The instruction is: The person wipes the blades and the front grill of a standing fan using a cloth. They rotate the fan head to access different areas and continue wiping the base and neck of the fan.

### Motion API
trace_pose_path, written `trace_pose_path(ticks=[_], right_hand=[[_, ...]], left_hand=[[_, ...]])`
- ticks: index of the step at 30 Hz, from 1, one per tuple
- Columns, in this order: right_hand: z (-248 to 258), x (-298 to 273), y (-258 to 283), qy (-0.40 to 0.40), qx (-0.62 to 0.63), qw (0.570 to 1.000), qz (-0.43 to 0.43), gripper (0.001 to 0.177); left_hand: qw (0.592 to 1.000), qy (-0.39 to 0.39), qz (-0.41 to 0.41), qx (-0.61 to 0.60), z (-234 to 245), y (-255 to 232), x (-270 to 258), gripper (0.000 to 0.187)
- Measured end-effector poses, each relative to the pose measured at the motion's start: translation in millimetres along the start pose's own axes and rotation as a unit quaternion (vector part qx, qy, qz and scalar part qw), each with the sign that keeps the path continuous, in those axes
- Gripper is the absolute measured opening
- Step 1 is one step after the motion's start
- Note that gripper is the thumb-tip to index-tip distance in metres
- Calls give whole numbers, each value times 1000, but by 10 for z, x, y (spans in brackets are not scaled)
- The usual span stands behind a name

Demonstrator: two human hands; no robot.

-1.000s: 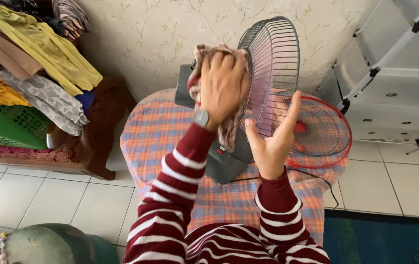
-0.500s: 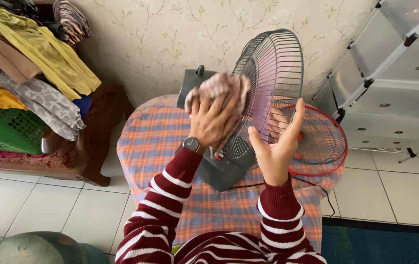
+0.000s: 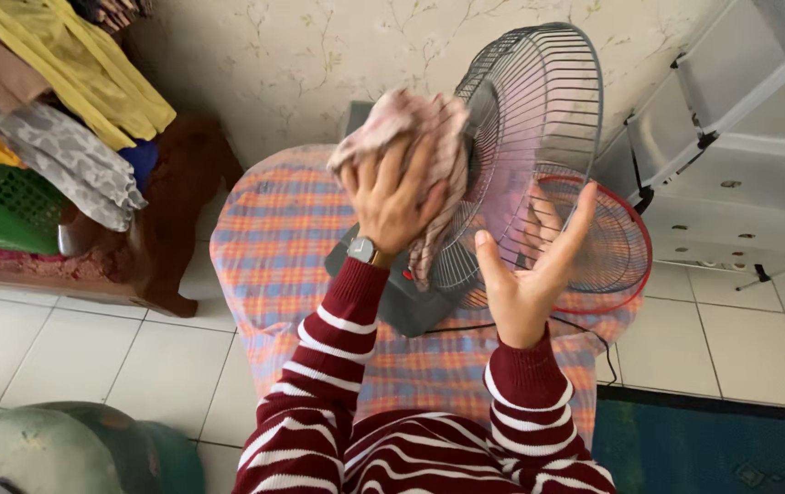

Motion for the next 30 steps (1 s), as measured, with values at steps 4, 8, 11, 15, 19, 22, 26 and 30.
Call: trace_pose_path(ticks=[4,8,11,15,19,22,26,30], right_hand=[[34,30,-50,8,-38,999,-24,108],[62,52,-82,11,-57,998,-38,114],[61,54,-96,13,-64,997,-37,114],[83,34,-125,13,-59,998,-28,111],[100,43,-144,11,-45,999,-23,109],[104,41,-131,-1,-54,998,-27,109],[69,2,-102,-15,-36,999,-33,107],[50,-10,-103,-20,-19,999,-26,106]], left_hand=[[997,-75,-3,14,-28,261,-333,61],[995,-85,47,-31,106,304,-130,60],[992,-58,93,-68,292,310,252,59],[955,65,179,-227,380,576,714,58],[764,190,295,-542,153,1036,790,53],[644,214,365,-637,-125,1381,622,52],[543,162,411,-714,-300,1591,273,55],[450,27,421,-787,-101,1182,199,60]])
Point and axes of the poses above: each hand's wrist, its own x-axis towards the middle knuckle, its own z-axis out of the back of the hand, y = z × x, the point moved 6 cm from there along x, towards the middle knuckle, and after that the axes turned 14 degrees about -x, right-handed, at the moved point
